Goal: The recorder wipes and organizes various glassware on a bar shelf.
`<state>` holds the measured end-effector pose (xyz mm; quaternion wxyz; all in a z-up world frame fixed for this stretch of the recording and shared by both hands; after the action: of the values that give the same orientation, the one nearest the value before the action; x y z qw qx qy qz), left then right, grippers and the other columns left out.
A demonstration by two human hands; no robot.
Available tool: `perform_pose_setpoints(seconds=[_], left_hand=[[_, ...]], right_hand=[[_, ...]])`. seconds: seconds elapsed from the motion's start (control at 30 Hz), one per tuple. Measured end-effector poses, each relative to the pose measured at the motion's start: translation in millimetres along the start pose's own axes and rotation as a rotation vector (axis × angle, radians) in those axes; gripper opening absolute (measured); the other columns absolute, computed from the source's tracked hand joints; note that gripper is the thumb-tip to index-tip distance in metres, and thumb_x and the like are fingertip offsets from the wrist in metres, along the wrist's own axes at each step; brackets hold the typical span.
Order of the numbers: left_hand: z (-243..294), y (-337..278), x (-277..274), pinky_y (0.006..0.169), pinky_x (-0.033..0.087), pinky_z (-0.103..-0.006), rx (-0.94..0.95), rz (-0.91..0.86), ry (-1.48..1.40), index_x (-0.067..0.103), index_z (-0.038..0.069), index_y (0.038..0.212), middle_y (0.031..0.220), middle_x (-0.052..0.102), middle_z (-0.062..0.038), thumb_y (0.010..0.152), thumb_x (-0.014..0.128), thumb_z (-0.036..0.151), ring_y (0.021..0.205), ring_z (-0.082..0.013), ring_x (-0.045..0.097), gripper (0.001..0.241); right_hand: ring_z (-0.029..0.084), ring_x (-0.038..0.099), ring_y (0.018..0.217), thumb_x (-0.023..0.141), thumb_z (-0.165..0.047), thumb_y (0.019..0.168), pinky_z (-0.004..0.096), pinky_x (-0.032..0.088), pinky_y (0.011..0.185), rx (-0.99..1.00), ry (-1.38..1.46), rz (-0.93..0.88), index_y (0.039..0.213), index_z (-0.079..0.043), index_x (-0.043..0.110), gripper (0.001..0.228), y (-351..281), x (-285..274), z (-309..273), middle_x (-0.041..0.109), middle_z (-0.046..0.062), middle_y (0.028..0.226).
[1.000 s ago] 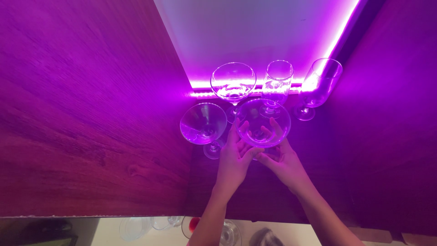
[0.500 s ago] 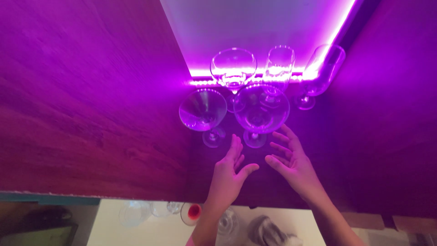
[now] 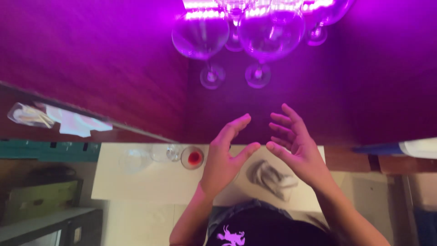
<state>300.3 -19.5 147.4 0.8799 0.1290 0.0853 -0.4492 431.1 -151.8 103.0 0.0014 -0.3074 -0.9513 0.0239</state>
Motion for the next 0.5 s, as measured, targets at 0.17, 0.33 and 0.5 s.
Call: perform_pose_setpoints(seconds=[0.17,0.33,0.5], left_hand=[[-16.7,-23.9,1.0,0.114,0.050,-0.0365,0.094,-0.020,0.083,0.058,0.004,0.142,0.146,0.064,-0.013,0.092,0.080,0.021,0.136,-0.0260,0.063,0.057],[-29.8,-50.9,5.7,0.115,0.049,-0.0379,0.090,-0.070,0.105,0.059,0.006,0.140,0.148,0.063,-0.012,0.093,0.080,0.024,0.139,-0.0276,0.061,0.055],[-41.0,-77.5,8.5,0.115,0.049,-0.0400,0.049,-0.094,0.118,0.060,0.008,0.139,0.147,0.063,-0.010,0.093,0.080,0.025,0.138,-0.0280,0.062,0.053]], right_hand=[[0.028,0.051,0.142,0.074,-0.011,0.090,0.041,0.049,0.110,-0.038,-0.027,-0.006,0.164,-0.014,0.019,0.093,-29.5,12.4,15.2,0.044,0.016,0.157],[0.029,0.051,0.144,0.074,-0.012,0.091,0.042,0.050,0.111,0.022,-0.033,0.025,0.165,-0.014,0.019,0.092,-61.3,25.6,23.5,0.046,0.015,0.157],[0.030,0.051,0.144,0.074,-0.012,0.091,0.042,0.050,0.112,0.069,-0.046,0.021,0.165,-0.013,0.022,0.090,-86.6,37.3,44.6,0.046,0.016,0.157]])
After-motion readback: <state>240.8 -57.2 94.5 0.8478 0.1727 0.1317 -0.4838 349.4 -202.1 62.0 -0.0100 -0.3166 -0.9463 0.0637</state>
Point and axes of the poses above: each hand's wrist, its own y-axis towards the middle knuckle, its own x-axis out of the palm, z = x × y, the point moved 7 cm from there along y, towards the middle knuckle
